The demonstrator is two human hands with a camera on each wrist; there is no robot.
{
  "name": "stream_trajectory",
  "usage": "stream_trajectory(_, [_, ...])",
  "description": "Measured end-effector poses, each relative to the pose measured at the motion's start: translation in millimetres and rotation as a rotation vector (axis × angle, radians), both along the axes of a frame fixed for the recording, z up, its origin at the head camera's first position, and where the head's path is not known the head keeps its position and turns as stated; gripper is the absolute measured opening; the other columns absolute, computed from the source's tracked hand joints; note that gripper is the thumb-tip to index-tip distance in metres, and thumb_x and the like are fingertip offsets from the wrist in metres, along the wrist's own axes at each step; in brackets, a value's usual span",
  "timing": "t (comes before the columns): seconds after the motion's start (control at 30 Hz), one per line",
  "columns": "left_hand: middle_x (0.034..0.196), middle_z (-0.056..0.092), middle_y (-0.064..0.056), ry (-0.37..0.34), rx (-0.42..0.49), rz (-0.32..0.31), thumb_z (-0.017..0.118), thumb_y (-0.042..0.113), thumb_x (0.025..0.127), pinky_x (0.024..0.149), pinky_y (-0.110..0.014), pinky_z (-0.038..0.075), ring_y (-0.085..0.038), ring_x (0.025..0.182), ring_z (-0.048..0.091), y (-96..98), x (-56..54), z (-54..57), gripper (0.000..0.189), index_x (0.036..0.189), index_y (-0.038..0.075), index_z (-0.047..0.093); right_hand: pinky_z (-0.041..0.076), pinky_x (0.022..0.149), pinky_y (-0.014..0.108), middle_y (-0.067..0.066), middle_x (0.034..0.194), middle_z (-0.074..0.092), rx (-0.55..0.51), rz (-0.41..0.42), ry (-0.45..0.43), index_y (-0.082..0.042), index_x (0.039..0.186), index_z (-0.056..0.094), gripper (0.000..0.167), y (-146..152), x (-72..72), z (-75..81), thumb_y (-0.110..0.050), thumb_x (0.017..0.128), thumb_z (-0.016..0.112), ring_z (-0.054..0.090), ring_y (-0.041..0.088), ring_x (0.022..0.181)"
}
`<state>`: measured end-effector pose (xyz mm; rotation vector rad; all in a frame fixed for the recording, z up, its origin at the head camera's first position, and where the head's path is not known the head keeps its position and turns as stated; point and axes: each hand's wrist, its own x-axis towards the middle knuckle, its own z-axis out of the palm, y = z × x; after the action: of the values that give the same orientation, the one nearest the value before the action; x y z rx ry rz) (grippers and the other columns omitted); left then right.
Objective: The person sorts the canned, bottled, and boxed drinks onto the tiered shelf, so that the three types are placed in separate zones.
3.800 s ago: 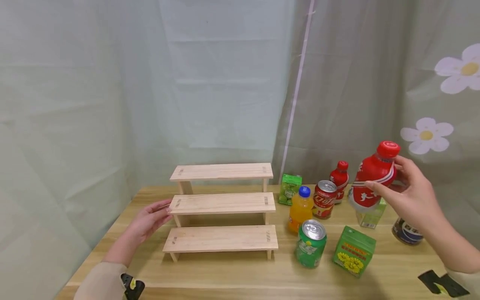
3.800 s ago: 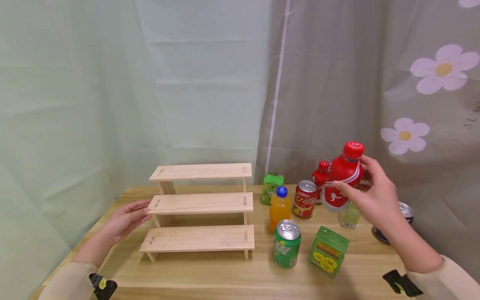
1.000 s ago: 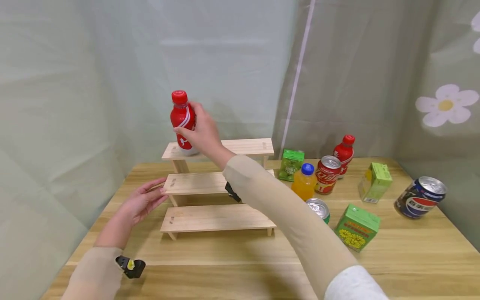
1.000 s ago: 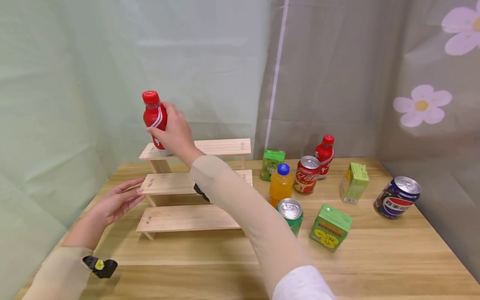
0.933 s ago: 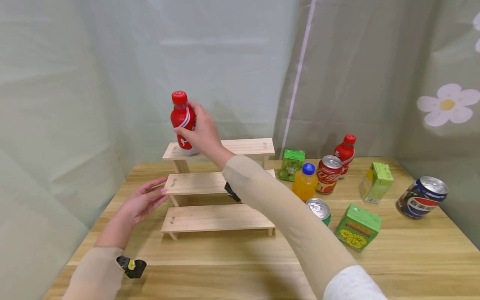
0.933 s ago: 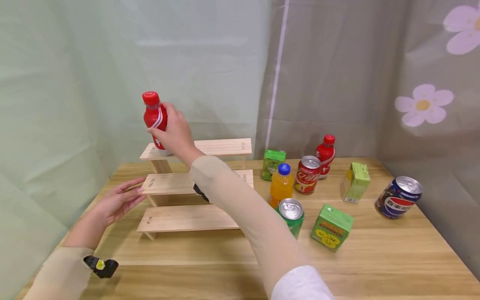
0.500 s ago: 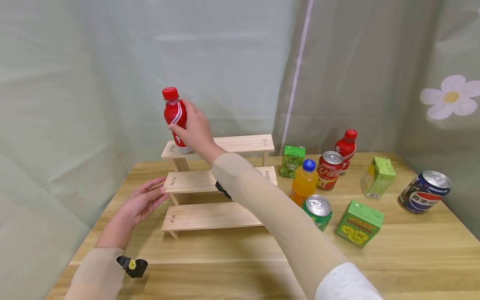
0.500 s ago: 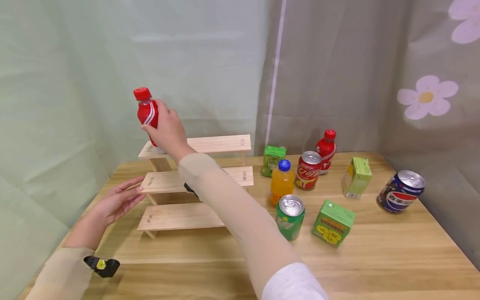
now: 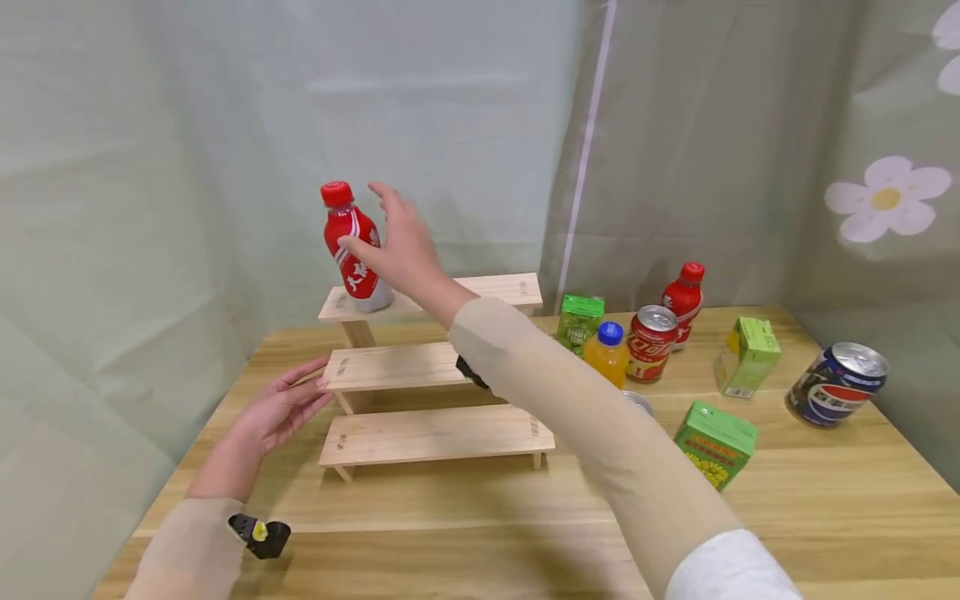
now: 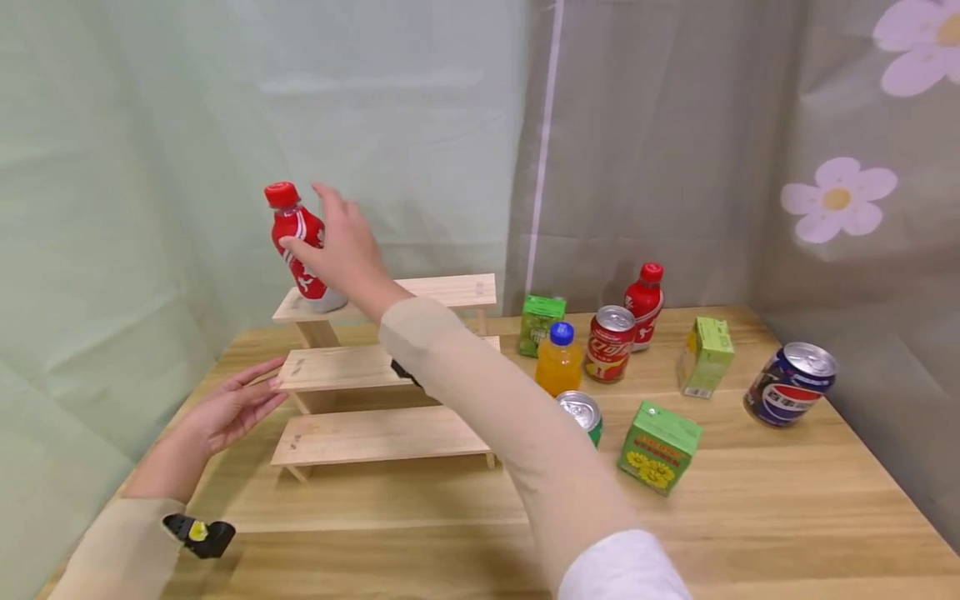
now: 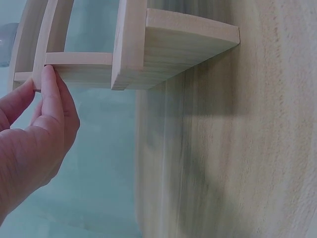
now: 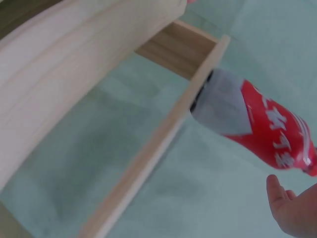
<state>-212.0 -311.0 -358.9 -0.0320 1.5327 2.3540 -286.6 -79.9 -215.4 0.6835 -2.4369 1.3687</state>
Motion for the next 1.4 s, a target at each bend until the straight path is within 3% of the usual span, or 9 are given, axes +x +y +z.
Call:
stream_trajectory(0.43, [0.098, 0.065, 0.001, -0.007, -0.030, 0.014, 0.051, -0.003, 0.095, 0.083, -0.019, 0.056, -0.010, 0.088, 0.066, -8.4, -4.2, -1.4, 0.032, 0.102, 0.023, 0.069, 0.049, 0.099, 0.033, 0.008, 0.141, 0.045, 0.004, 0.074, 0.102, -0.014, 0.146, 0.032, 0.073, 55.4, 11.8, 20.5, -0.025, 0.086, 0.071, 0.048, 0.021, 0.123])
stream_trajectory(0.77, [0.099, 0.065, 0.000, -0.017, -0.015, -0.005, 0.050, -0.003, 0.096, 0.083, -0.019, 0.056, -0.011, 0.089, 0.067, -9.5, -7.6, 2.5, 0.031, 0.104, 0.022, 0.066, 0.047, 0.100, 0.030, 0.009, 0.136, 0.049, 0.018, 0.124, 0.091, -0.012, 0.143, 0.036, 0.069, 119.6, 33.8, 27.4, -0.022, 0.085, 0.073, 0.049, 0.021, 0.121])
stream_trajectory(1.07, [0.099, 0.065, -0.002, -0.032, -0.001, -0.007, 0.048, -0.004, 0.096, 0.084, -0.020, 0.056, -0.011, 0.089, 0.067, -10.2, -6.9, 4.7, 0.032, 0.104, 0.021, 0.066, 0.046, 0.103, 0.039, 0.013, 0.134, 0.051, 0.063, 0.091, 0.099, -0.009, 0.141, 0.038, 0.067, 166.5, 51.5, 20.3, -0.016, 0.085, 0.072, 0.049, 0.025, 0.122])
stream_trajectory(1.4, [0.099, 0.064, -0.001, -0.023, 0.004, -0.005, 0.048, -0.004, 0.096, 0.084, -0.019, 0.056, -0.010, 0.090, 0.066, -9.3, -4.9, 5.7, 0.033, 0.104, 0.022, 0.067, 0.043, 0.106, 0.048, 0.016, 0.134, 0.051, 0.125, 0.038, 0.081, -0.007, 0.141, 0.037, 0.069, 206.0, 69.6, -5.0, -0.011, 0.083, 0.074, 0.047, 0.031, 0.125])
